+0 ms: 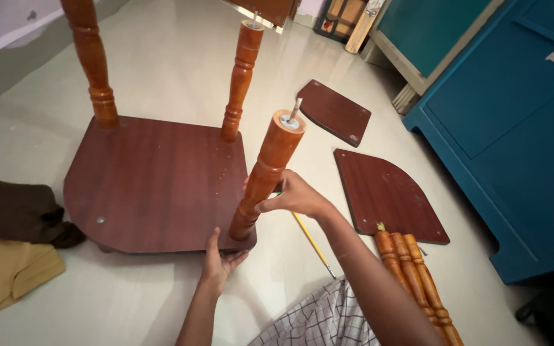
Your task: The person assembles a small wooden table by inserting four turned legs into the underside of the tabletop and tightening them by hand. The tabletop is then flipped upright to complete the assembly.
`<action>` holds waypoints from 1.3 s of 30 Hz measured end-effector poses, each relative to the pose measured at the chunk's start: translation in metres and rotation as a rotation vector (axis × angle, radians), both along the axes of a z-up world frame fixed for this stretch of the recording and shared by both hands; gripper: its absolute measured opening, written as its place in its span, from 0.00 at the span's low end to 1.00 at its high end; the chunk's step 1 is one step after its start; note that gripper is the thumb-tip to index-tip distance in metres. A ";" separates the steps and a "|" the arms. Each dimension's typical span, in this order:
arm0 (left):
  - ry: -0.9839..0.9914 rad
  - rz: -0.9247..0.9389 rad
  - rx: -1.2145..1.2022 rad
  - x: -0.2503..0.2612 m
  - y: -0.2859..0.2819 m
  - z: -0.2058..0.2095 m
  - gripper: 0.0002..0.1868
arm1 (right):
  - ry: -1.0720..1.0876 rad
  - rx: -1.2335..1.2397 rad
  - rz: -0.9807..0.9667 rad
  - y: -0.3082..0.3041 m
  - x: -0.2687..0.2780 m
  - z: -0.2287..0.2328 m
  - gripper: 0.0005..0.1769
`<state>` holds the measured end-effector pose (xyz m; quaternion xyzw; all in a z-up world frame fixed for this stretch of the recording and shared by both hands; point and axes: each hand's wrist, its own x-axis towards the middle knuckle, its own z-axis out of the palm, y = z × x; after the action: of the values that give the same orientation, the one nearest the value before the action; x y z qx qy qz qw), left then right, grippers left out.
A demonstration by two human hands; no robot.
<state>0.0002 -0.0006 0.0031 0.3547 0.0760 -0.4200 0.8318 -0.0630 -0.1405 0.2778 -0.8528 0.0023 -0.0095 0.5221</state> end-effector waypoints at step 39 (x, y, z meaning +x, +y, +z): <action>0.053 0.010 0.057 0.000 0.002 0.005 0.52 | -0.217 0.014 -0.143 -0.016 -0.017 0.040 0.67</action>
<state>0.0004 0.0013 0.0077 0.3665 0.1117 -0.4228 0.8213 -0.0800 -0.1566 0.3183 -0.8407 0.0067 -0.1386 0.5234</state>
